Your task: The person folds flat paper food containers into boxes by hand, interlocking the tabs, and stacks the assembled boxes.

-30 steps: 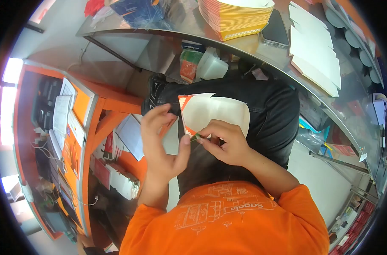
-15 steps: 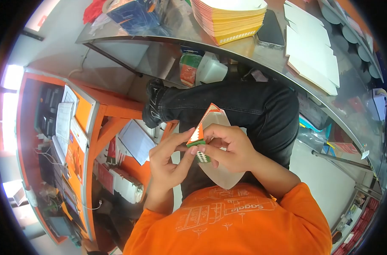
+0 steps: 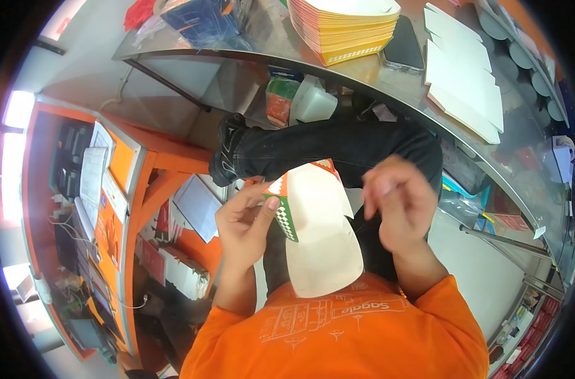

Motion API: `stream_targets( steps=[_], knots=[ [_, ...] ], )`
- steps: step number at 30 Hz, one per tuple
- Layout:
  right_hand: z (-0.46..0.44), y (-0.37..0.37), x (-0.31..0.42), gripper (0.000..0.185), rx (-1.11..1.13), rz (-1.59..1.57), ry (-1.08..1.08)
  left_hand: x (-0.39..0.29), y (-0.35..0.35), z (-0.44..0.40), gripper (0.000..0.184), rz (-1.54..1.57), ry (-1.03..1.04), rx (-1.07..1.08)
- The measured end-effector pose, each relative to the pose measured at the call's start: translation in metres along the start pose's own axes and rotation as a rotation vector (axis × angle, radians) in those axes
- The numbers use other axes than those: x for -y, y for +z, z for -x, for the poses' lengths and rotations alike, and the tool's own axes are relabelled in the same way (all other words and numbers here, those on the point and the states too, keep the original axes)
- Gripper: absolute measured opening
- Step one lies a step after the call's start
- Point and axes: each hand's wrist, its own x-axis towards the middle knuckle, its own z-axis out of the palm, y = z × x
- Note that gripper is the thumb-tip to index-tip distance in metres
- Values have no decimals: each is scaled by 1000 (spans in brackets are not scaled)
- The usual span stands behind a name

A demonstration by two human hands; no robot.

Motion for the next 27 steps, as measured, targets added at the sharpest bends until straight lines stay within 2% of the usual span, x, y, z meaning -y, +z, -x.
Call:
stream_targets(
  steps=[1,2,3,6,9,12,15,18,22,25,27],
  knots=[
    [-8,-6,-8,15,-92,19,-32,0,-1,0,22,39,-8,21],
    [-17,-9,-18,19,-63,42,10,1,-3,0,22,79,-10,44],
    [-17,-14,-28,23,48,-77,144,3,-3,-1,21,119,-11,67],
    [0,-13,-62,29,278,-269,332,7,6,0,22,142,11,107],
    [12,10,-64,26,140,-401,403,15,8,0,23,155,3,119],
    [10,17,-63,20,93,-256,379,12,11,-3,18,150,-22,102],
    [4,14,-60,25,140,82,353,15,12,-4,11,165,-25,95],
    [7,23,-60,33,68,139,187,16,10,-6,7,145,-21,83],
    [14,20,-60,33,45,212,160,11,16,-7,9,102,-55,72],
    [11,14,-60,34,-7,262,128,20,11,-13,4,109,-32,193],
    [12,14,-60,34,-92,251,120,17,12,-12,5,127,-149,254]
  ],
)
